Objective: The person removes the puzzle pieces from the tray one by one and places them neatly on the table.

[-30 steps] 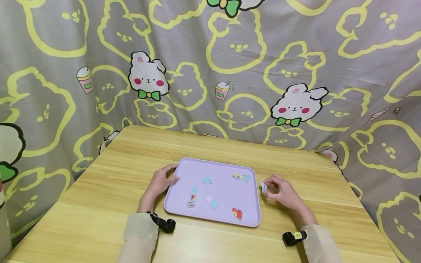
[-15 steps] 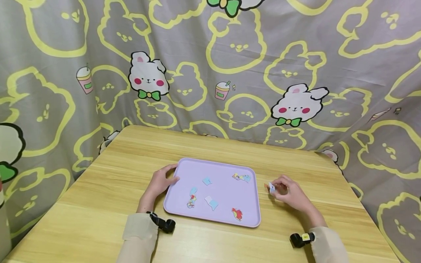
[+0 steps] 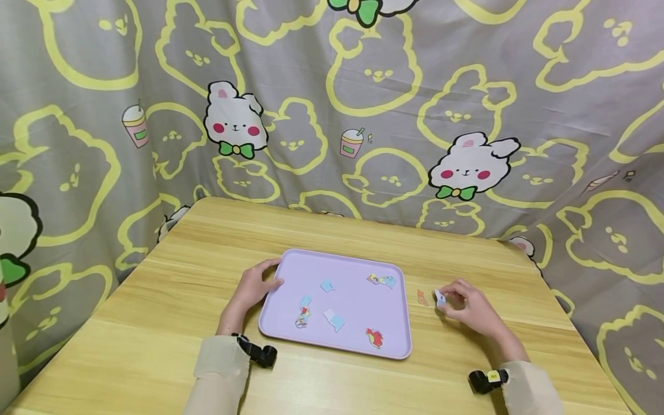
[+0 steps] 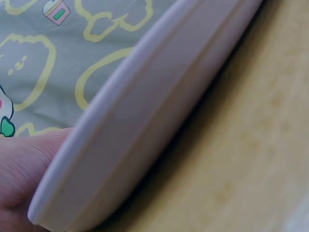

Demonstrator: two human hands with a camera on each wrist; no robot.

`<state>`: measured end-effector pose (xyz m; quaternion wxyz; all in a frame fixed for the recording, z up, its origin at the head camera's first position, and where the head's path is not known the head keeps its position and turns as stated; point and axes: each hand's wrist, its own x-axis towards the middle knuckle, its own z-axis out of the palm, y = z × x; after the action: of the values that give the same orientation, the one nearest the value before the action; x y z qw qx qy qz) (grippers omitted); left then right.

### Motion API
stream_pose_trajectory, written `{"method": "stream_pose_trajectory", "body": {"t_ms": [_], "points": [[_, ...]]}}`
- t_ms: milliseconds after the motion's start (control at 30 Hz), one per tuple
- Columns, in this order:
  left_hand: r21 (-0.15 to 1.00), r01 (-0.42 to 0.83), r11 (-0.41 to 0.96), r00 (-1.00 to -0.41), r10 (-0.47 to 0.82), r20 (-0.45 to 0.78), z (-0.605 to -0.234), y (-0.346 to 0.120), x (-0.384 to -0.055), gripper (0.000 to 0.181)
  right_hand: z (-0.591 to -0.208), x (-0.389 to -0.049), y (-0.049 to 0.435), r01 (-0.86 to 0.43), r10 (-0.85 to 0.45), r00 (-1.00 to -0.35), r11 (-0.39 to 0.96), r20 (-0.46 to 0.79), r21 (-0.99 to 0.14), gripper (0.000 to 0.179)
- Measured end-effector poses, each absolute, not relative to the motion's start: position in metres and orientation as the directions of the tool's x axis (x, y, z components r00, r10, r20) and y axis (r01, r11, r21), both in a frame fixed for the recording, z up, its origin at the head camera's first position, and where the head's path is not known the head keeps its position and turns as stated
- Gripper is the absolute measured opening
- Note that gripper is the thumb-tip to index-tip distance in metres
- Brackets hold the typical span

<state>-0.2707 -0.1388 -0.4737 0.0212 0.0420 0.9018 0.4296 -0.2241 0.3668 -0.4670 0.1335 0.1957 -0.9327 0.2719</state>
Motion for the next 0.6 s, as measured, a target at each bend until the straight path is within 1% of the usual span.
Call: {"method": "stream_pose_trajectory", "body": {"t_ms": [267, 600], "points": [[0.779, 0.058, 0.625, -0.995, 0.097, -0.004, -0.471, -0.139, -0.27, 0.056, -0.468, -0.224, 0.378, -0.442, -0.318, -0.885, 0.803, 0.339, -0.4, 0.027], [0.784, 0.052, 0.619, -0.996, 0.088, -0.003, -0.47, -0.14, -0.27, 0.057, -0.467, -0.222, 0.39, -0.453, -0.335, -0.881, 0.799, 0.334, -0.395, 0.026]]}}
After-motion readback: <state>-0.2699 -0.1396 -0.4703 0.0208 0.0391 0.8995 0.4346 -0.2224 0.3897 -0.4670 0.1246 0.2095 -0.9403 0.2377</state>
